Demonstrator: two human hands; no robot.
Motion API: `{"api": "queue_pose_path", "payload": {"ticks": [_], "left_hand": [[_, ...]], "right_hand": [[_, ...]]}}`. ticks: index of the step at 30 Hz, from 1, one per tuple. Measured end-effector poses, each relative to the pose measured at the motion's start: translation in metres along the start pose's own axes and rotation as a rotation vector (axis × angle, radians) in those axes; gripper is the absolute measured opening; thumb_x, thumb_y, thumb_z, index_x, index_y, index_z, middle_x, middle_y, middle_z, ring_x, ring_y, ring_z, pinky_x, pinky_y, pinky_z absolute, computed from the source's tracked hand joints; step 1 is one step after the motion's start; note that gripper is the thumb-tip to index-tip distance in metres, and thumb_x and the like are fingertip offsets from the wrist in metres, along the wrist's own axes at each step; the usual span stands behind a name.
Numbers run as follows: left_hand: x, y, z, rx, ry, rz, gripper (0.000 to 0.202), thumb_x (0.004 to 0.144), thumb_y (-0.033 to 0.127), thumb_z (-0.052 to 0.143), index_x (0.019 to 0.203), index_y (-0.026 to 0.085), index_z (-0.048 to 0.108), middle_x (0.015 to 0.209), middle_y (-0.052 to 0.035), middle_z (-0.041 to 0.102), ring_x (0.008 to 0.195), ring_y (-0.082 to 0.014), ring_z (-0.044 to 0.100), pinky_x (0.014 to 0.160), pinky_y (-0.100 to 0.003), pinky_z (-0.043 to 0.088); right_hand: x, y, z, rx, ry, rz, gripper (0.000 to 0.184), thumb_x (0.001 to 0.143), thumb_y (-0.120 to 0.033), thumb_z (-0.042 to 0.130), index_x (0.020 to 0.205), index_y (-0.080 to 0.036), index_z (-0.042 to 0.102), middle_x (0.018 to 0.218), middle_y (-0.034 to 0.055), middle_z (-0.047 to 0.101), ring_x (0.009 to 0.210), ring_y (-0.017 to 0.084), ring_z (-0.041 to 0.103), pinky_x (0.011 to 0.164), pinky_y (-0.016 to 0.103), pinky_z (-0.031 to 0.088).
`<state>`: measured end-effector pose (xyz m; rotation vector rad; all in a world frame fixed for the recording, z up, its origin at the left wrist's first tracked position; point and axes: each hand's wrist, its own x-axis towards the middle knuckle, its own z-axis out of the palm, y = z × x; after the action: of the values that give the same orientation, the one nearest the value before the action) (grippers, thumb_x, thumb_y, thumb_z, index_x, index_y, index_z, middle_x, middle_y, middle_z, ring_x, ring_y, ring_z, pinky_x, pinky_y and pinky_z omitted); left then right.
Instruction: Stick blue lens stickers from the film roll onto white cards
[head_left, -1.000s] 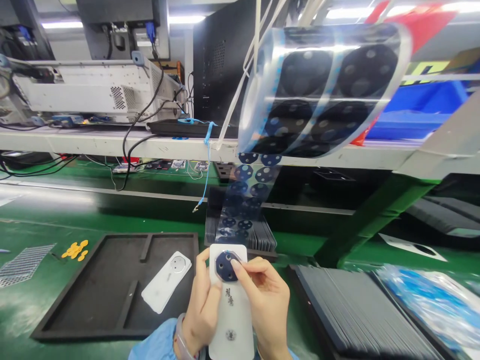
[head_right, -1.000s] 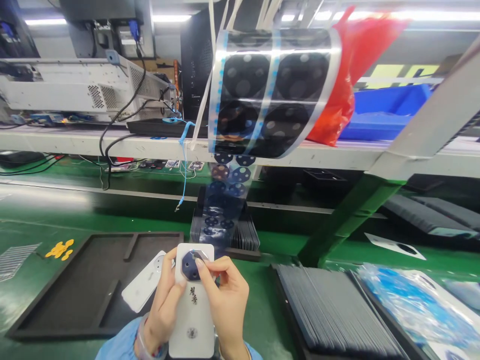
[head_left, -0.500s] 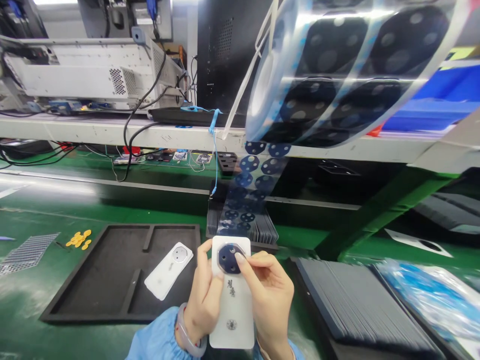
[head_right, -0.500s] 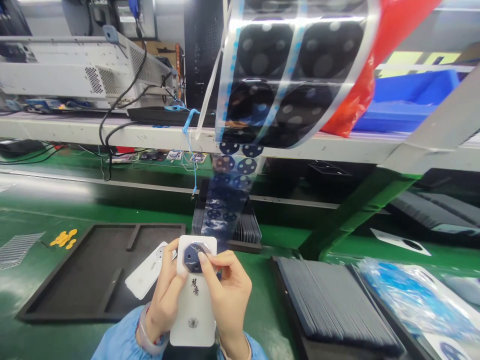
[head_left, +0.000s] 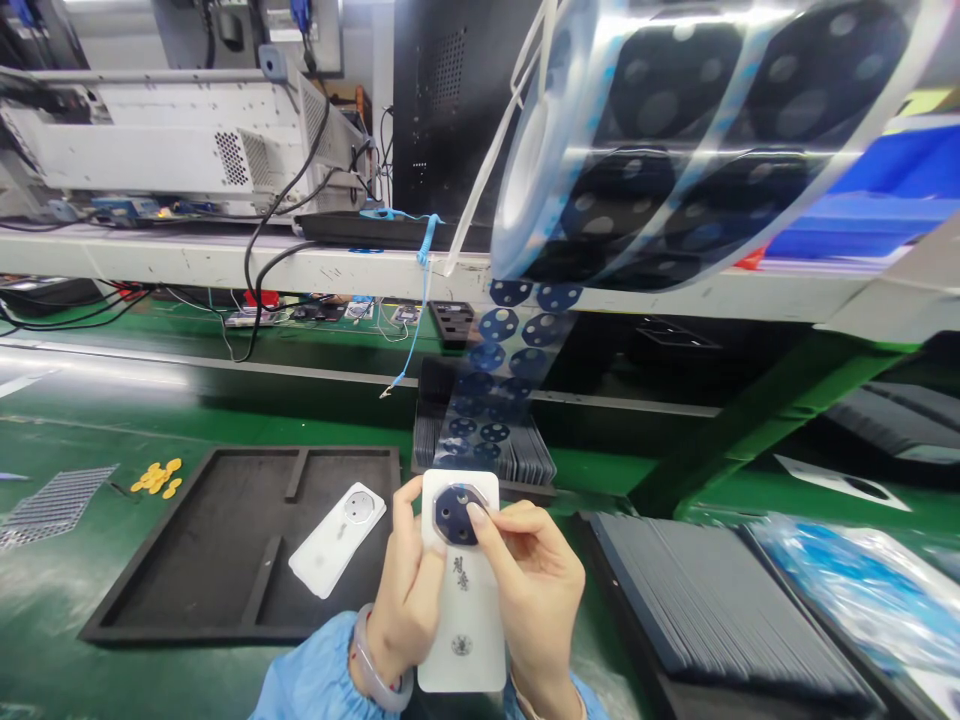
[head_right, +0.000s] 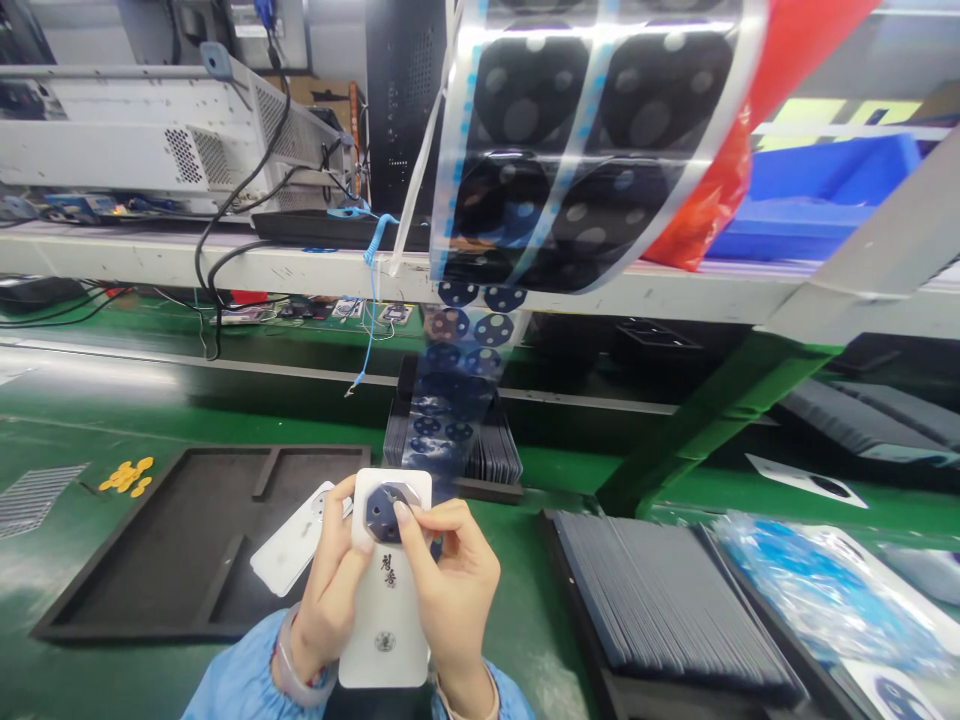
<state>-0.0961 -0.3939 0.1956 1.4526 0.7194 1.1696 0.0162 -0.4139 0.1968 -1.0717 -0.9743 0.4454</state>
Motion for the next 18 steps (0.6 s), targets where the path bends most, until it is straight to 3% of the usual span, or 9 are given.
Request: {"api": "queue_pose_path", "payload": {"ticks": [3,8,11,13,18], "left_hand": [[-0.001,-0.001,0.000,-0.001,-0.004,0.002,0.039,0.097,0.023,0.036,0.135,0.016,0.029,0.119,-0.0122,0.059,0.080,-0.0150,0.063,0.075,-0.029,0.051],[-0.001,-0.001,0.000,0.047,0.025,0.038,0.039,0.097,0.021,0.037,0.135,0.018,0.031,0.125,-0.0101,0.055,0.115,-0.0187,0.055,0.095,-0.029,0.045],[0.000,0.002,0.001,0.071,0.031,0.050,0.036,0.100,0.026,0.036,0.135,0.018,0.033,0.130,-0.0111,0.052,0.122,-0.0187,0.051,0.098,-0.028,0.044],[0.000,0.002,0.002,0.106,0.064,0.034,0.033,0.103,0.032,0.034,0.133,0.018,0.035,0.130,-0.0123,0.052,0.122,-0.0182,0.052,0.098,-0.028,0.044],[-0.001,-0.008,0.005,0.118,0.107,-0.005,0.034,0.102,0.038,0.038,0.129,0.017,0.036,0.122,-0.0135,0.060,0.113,-0.0193,0.060,0.086,-0.028,0.050]], "right_hand": [[0.000,-0.001,0.001,-0.012,0.000,-0.015,0.017,0.082,-0.018,0.070,0.075,-0.015,0.055,0.071,0.0004,0.054,0.066,0.011,0.053,0.062,0.025,0.047],[0.000,0.001,0.001,-0.039,-0.004,-0.049,0.017,0.083,-0.017,0.069,0.075,-0.015,0.054,0.070,-0.0001,0.054,0.065,0.010,0.052,0.060,0.024,0.047],[-0.001,0.004,0.000,-0.086,-0.004,-0.099,0.015,0.084,-0.014,0.067,0.076,-0.015,0.054,0.070,0.0003,0.054,0.065,0.010,0.052,0.060,0.024,0.047],[-0.002,0.005,0.000,-0.163,0.010,-0.188,0.014,0.082,-0.010,0.068,0.079,-0.016,0.056,0.073,0.0005,0.056,0.068,0.010,0.053,0.061,0.024,0.047],[-0.001,0.000,0.008,-0.564,0.118,-0.575,0.019,0.079,-0.009,0.071,0.089,-0.016,0.057,0.080,0.0027,0.058,0.077,0.013,0.052,0.070,0.027,0.046]]}}
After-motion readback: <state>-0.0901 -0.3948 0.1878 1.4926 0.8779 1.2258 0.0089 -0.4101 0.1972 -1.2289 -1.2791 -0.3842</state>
